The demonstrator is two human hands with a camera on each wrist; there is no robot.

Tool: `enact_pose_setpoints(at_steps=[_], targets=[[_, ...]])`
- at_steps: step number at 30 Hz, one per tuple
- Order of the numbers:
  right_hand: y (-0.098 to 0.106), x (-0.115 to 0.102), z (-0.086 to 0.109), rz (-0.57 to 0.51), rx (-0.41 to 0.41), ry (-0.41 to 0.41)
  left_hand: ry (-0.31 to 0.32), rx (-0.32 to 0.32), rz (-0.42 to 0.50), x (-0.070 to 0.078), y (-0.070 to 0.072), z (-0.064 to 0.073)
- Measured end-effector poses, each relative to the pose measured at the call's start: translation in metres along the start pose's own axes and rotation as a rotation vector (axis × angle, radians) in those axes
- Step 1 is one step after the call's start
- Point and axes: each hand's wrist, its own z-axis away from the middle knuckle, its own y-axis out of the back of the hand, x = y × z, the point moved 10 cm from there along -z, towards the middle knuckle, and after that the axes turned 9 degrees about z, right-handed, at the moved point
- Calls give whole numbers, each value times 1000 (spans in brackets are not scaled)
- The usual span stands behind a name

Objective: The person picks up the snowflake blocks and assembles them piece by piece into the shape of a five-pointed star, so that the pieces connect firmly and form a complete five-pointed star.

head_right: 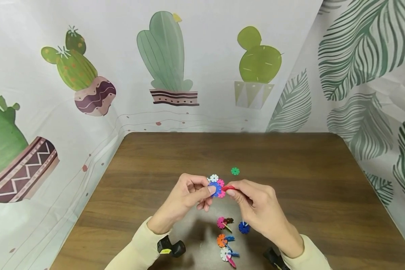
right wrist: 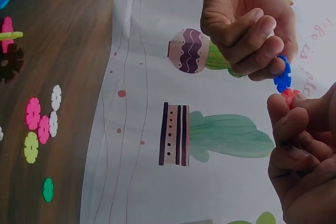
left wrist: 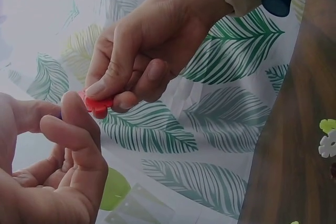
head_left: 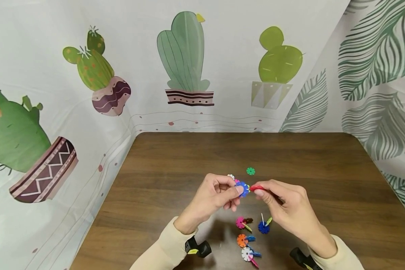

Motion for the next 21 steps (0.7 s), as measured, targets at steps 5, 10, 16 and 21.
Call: enact_pose_setpoints(at_steps=[5, 10, 16, 21], targets=[[-1, -3, -1, 28, 25, 40, -14, -3, 2, 0, -2, 0], [-4, -5, -2, 34, 28, 67, 7, -1, -7, -2, -3, 0], [-4, -8, -3, 49, 39, 84, 12, -1, -5, -2, -2, 1], [-4, -11, -3, 45, 47, 125, -28, -28, -13, 1, -4, 2]])
